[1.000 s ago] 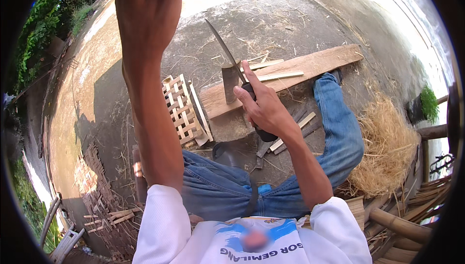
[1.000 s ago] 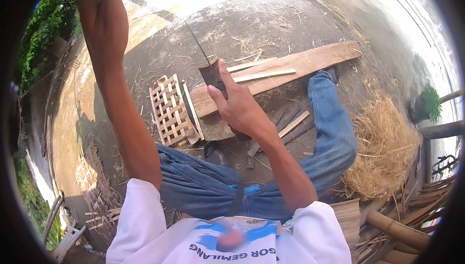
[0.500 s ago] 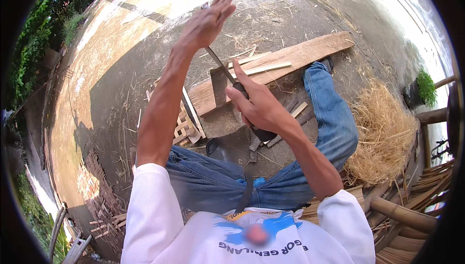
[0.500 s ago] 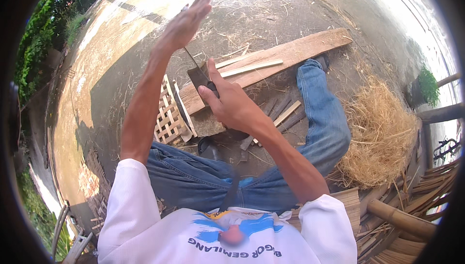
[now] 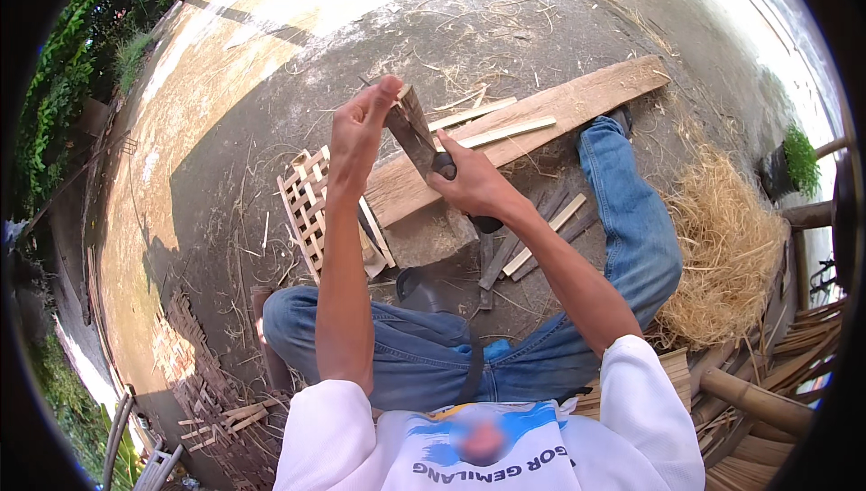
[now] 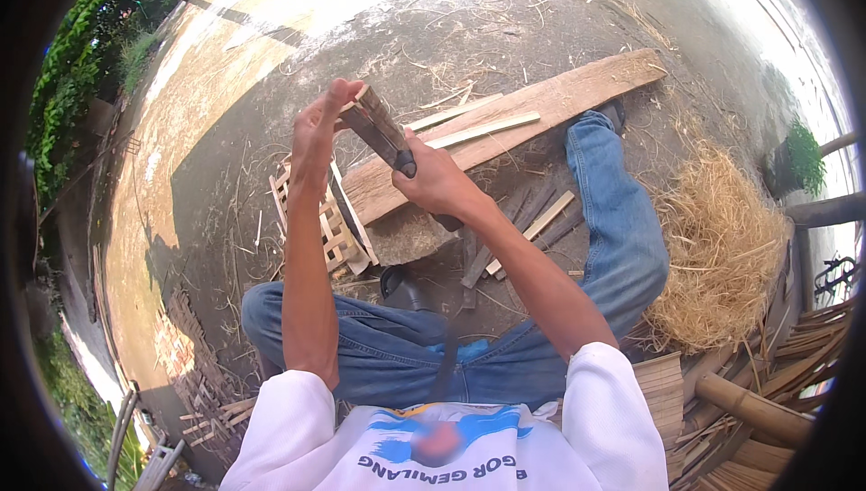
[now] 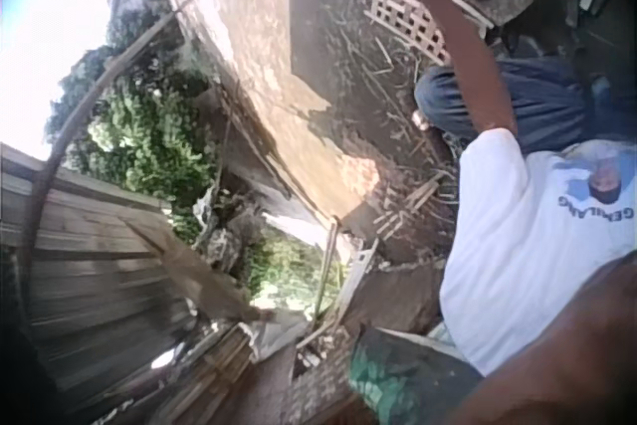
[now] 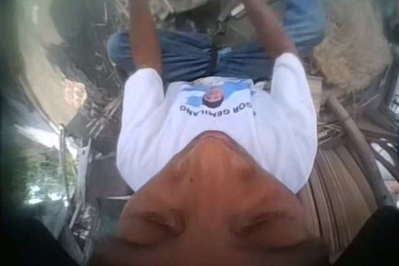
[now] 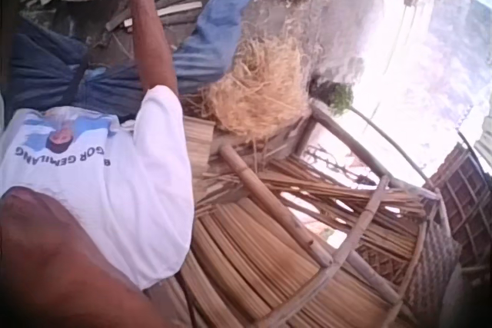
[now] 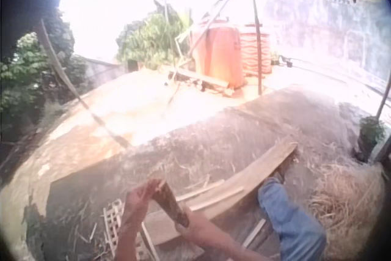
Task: The person sits on the ground and uses a hand saw to cut small wooden sticks. They measure and align the pieces, then saw them to size, occasionally adjusting the wood and tools.
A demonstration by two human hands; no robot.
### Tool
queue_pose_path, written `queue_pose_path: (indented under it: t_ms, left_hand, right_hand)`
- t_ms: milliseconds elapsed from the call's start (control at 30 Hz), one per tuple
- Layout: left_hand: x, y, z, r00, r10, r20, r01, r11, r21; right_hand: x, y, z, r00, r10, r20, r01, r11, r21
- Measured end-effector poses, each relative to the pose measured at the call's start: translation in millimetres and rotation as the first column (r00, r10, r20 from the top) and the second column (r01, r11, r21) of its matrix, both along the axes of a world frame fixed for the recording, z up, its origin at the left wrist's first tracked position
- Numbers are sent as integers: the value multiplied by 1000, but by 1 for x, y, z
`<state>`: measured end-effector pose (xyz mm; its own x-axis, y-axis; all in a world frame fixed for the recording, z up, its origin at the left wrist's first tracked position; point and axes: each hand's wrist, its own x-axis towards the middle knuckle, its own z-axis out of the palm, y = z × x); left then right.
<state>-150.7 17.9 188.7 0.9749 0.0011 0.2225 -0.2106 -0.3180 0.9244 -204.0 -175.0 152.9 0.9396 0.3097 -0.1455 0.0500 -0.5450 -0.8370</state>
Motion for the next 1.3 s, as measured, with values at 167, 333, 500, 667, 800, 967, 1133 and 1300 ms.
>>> queue_pose_path:
  t_ms: [167, 333, 500, 667, 800, 967, 1133, 1300]
  left_hand:
    - [-6, -42, 22, 999, -4, -32, 8, 989, 148]
    - [-3, -55, 23, 1000, 6, -24, 2, 949, 314]
    - [-12, -65, -11, 986, 44, 158, -85, 959, 269]
    - [-5, -69, 55, 1000, 11, -20, -3, 934, 357]
    - [14, -86, 11, 998, 39, 49, -51, 959, 279]
    - [40, -104, -10, 958, 101, 269, -221, 857, 465]
    - [34, -129, -17, 957, 119, 265, -231, 865, 446]
    - [28, -113, -22, 997, 63, 52, -78, 910, 408]
  right_hand:
    - [11, -22, -14, 998, -64, -3, 64, 998, 6]
    - [28, -44, -32, 962, -112, 249, 150, 979, -141]
    - [30, -73, -43, 928, -26, 372, 101, 978, -183]
    - [19, -55, 1, 999, 13, 35, -15, 996, 86]
    - [23, -53, -24, 976, -85, -202, 107, 989, 102]
    - [35, -62, -36, 987, -123, 102, 117, 991, 61]
    - [47, -100, -47, 909, 51, 415, 64, 964, -258]
    - [9, -78, -34, 967, 48, -251, -49, 999, 2]
